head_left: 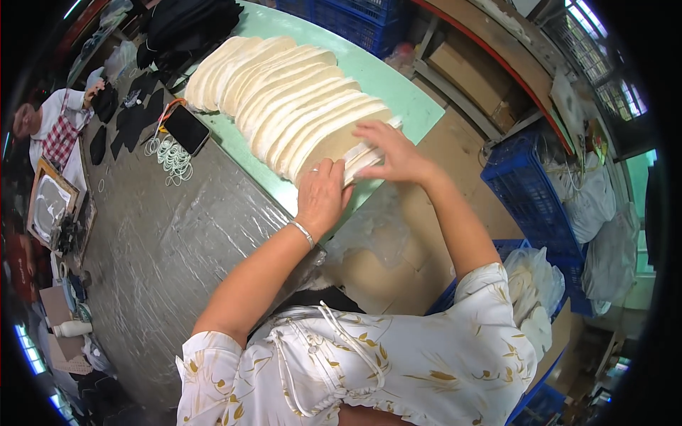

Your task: Arranging, inspecting, and bagging white shoe insole components.

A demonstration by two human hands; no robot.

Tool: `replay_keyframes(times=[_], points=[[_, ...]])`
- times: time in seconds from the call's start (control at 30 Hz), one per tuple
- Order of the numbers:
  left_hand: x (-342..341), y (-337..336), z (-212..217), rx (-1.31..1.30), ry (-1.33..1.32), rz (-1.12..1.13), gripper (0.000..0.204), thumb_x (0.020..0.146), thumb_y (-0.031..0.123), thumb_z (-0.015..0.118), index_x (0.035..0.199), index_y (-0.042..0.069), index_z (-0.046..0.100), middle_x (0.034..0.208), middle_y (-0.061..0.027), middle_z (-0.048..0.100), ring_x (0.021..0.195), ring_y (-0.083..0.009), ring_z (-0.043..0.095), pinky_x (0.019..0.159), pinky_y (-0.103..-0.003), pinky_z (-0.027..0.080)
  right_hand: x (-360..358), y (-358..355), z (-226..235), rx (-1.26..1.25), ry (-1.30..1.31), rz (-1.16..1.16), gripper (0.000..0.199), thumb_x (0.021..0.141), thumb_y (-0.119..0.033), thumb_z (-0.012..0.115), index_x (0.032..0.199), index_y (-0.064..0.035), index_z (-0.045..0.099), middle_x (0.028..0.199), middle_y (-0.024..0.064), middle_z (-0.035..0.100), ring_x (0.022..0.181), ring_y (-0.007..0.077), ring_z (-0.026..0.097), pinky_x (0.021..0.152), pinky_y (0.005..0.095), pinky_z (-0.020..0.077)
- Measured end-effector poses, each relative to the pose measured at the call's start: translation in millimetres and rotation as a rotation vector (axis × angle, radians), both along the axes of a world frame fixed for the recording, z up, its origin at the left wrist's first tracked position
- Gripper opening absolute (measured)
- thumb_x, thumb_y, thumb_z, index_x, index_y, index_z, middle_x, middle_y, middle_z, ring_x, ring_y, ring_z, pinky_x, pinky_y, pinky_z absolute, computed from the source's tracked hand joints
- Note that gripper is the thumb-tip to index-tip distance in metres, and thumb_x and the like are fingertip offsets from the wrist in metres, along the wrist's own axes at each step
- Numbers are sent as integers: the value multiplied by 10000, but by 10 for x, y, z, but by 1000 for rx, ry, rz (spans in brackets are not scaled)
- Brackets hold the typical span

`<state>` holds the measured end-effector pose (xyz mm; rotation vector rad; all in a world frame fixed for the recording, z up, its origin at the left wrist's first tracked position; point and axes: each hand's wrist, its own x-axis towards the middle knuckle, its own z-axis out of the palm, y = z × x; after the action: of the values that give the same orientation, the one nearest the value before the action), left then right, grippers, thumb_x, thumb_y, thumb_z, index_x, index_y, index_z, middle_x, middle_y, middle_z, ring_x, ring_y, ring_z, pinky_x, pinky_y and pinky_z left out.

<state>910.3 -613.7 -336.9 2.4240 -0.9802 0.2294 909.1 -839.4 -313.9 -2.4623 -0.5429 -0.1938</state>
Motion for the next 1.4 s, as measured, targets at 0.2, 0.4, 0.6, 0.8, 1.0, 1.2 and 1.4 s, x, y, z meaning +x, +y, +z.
replay_keyframes(times=[0.2,0.4,0.6,0.8,1.0,1.2,1.4], points=[[-2,-100,35,45,-4,41,391,786,234,775,1066,37,586,1273,-186,508,1248,-377,450,1020,-508,346,499,125,-176,-14,-83,-24,527,872,-91,637,1385,-46,521,1385,188,548,1335,348,470,1088,438,402],[51,-45,32,6,-101,171,703,727,221,826,1311,49,473,1433,-277,401,1398,-430,330,1111,-548,272,483,96,-86,117,96,-10,316,754,9,565,1031,-58,702,1025,117,626,967,291,597,898,368,477],[123,-57,70,-16,45,116,744,695,270,840,1311,29,499,1129,-151,553,1039,-315,547,868,-430,397,671,130,-163,229,93,40,422,787,13,527,1189,-43,643,1205,152,616,1133,320,581,1003,376,455],[230,9,87,46,173,158,656,667,275,850,1210,36,571,1170,-144,531,1124,-330,513,877,-430,391,1018,459,-194,50,-28,35,538,807,15,508,1339,-37,567,1351,197,569,1263,347,525,1080,412,418],[357,84,48,-4,-65,239,937,630,331,864,1410,63,421,1471,-235,354,1393,-424,297,1110,-587,247,1023,307,-217,64,-49,37,188,820,-28,517,905,-41,684,913,112,670,943,341,615,920,481,450],[445,37,64,62,148,162,1041,629,413,855,1414,-60,363,1249,-192,488,1227,-362,436,1110,-536,286,1352,502,-280,96,-189,-46,335,832,-14,522,1142,-34,647,1158,161,641,1086,359,593,998,460,435],[545,121,145,62,72,155,928,619,437,861,1293,-52,452,1412,-263,377,1379,-463,264,1142,-578,203,1469,605,-201,-37,-222,26,325,786,-3,492,1060,-4,667,1079,173,662,1026,355,585,949,454,442]])
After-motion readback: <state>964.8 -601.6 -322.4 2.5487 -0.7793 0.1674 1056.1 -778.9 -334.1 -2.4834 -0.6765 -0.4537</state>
